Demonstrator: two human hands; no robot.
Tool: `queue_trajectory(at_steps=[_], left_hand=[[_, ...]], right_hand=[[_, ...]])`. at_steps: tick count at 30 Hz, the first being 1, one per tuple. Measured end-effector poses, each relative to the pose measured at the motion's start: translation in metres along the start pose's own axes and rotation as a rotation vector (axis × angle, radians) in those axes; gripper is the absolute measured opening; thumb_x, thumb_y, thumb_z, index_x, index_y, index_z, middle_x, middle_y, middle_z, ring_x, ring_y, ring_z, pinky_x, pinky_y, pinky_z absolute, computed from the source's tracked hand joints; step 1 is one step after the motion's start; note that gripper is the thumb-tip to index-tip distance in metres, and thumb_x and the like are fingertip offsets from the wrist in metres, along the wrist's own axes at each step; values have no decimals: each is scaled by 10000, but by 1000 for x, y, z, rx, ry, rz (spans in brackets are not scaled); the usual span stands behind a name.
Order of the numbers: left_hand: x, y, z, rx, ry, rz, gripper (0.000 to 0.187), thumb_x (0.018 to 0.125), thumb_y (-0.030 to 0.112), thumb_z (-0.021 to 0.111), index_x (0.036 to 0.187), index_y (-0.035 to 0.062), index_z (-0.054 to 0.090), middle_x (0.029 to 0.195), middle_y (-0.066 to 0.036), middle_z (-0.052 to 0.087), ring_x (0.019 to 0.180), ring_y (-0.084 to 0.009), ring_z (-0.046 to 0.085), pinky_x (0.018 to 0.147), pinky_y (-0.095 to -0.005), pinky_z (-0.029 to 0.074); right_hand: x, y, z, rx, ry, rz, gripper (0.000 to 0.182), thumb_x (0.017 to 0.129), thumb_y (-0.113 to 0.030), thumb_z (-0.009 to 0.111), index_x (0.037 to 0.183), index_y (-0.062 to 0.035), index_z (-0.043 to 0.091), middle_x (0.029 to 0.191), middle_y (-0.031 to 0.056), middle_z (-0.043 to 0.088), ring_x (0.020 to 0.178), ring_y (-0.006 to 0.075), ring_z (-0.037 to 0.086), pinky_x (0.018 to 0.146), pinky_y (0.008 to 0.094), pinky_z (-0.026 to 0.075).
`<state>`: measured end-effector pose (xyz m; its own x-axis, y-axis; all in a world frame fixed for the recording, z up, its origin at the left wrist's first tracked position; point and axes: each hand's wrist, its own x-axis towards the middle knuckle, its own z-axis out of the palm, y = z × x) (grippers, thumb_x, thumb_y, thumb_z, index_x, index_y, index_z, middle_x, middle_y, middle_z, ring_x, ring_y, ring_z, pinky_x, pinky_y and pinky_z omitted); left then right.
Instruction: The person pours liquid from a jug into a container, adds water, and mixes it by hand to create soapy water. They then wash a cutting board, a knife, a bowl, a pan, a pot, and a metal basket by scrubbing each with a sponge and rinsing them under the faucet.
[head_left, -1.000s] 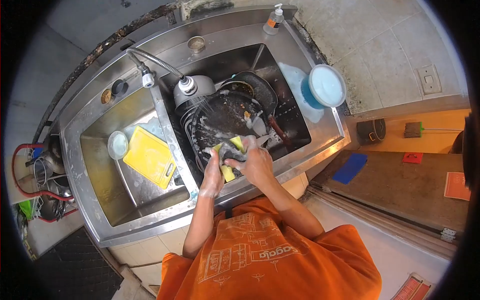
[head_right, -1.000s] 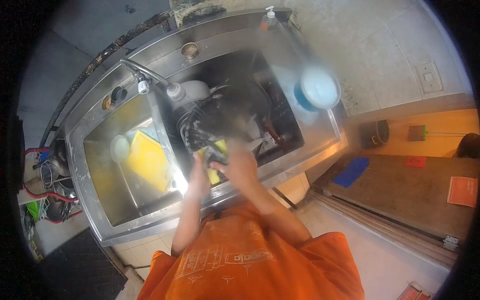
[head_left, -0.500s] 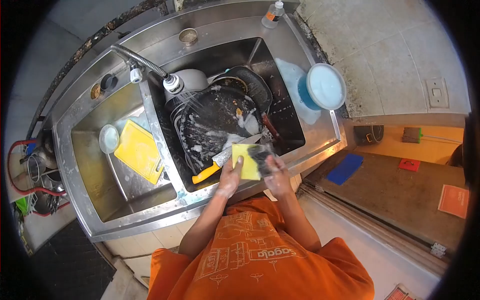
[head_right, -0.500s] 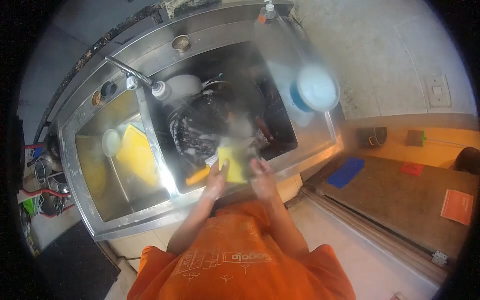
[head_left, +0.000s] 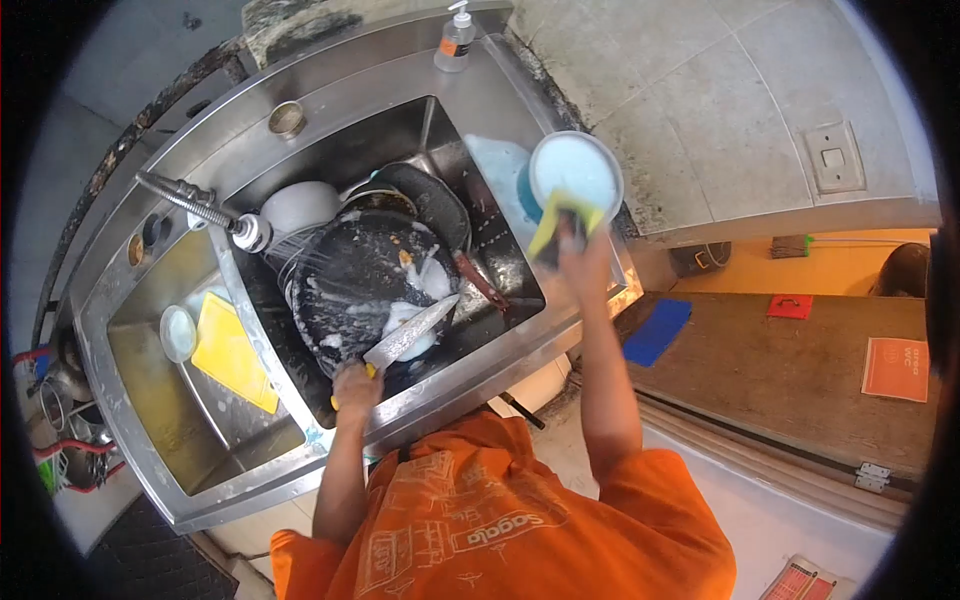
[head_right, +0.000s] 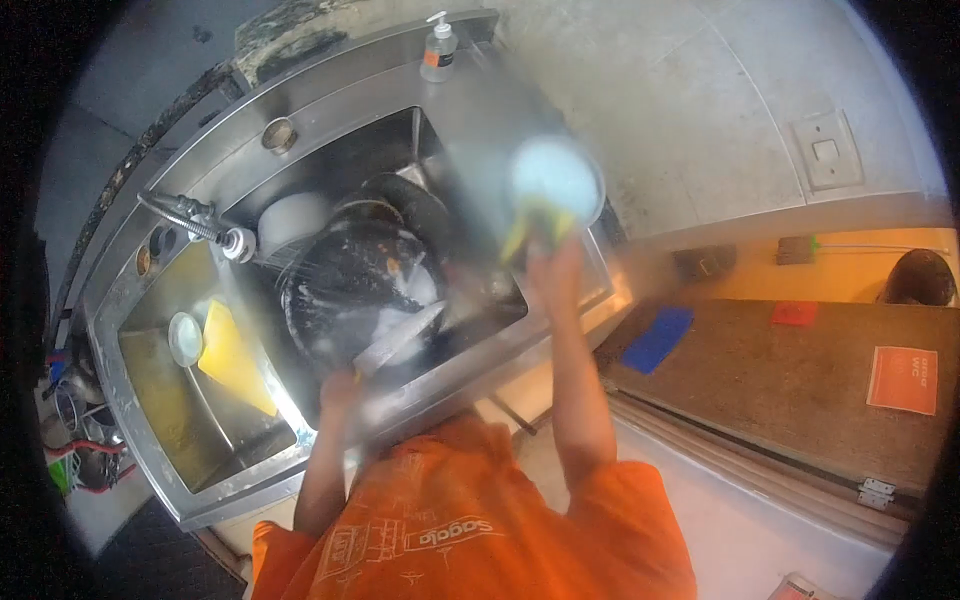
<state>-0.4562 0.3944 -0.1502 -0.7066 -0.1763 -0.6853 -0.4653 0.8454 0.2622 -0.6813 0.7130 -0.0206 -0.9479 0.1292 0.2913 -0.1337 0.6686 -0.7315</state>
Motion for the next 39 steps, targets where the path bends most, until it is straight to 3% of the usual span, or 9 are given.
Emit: queue_trajectory(at_steps=[3,5,17,21,28,30,32,36,39], left_hand=[[18,-56,56,204,-8,-48,600,813,485,576,1090,-48,568,1100,-193,614,998,-307,600,898,-395,450],[18,-50,44,186,-114,-50,627,802,493,587,1115,-49,553,1116,-176,613,998,-293,602,894,-389,455],[-33,-47,-9,-43,361,100,374,835,388,599,959,36,587,715,-192,607,644,-374,595,576,-484,478],[-82,5,-65,-40,442,-7,393,856,409,580,973,33,565,693,-194,620,609,-371,623,552,-467,493],[-105,24,-100,22,589,22,308,718,269,724,899,78,564,765,-108,648,661,-294,648,569,-402,511],[-116,11,-97,-19,616,28,272,684,209,745,871,97,581,749,-102,644,665,-284,647,575,-387,511],[-123,5,-97,-48,691,23,256,669,193,750,856,110,596,745,-89,644,658,-282,645,573,-384,510],[-127,-4,-94,39,712,58,257,650,188,748,844,113,597,723,-71,635,632,-261,640,552,-371,502],[-134,-14,-102,50,739,19,249,634,176,746,817,117,586,707,-64,626,620,-258,634,539,-360,492]], right_hand=[[81,-3,-7,-434,-76,356,404,788,-266,669,1091,-26,550,1092,211,600,1018,354,578,841,428,469],[105,25,6,-924,-396,3,442,749,-267,664,1100,-40,522,1052,228,606,1002,401,569,838,480,466],[90,34,-3,-664,-230,-13,323,663,-53,647,962,25,553,893,249,627,894,405,602,770,465,478],[6,-96,18,-185,-230,-209,469,680,47,594,1138,-43,551,1000,177,629,976,335,592,851,393,466],[-172,-141,112,-217,-617,-778,195,759,-103,546,916,-38,643,1045,166,610,977,299,574,763,440,501],[-149,-101,119,-417,-660,-480,229,722,-34,557,926,-30,660,959,153,648,913,279,607,747,404,509],[-98,-97,110,-146,-821,330,277,693,31,551,940,-13,667,886,153,660,845,262,624,750,377,507],[-186,-148,115,-248,-823,-560,382,697,18,570,1070,-40,627,1007,163,619,938,291,591,855,390,468],[-160,-144,115,-286,-825,-239,347,715,15,561,1055,-27,613,960,155,613,960,295,574,890,404,445]])
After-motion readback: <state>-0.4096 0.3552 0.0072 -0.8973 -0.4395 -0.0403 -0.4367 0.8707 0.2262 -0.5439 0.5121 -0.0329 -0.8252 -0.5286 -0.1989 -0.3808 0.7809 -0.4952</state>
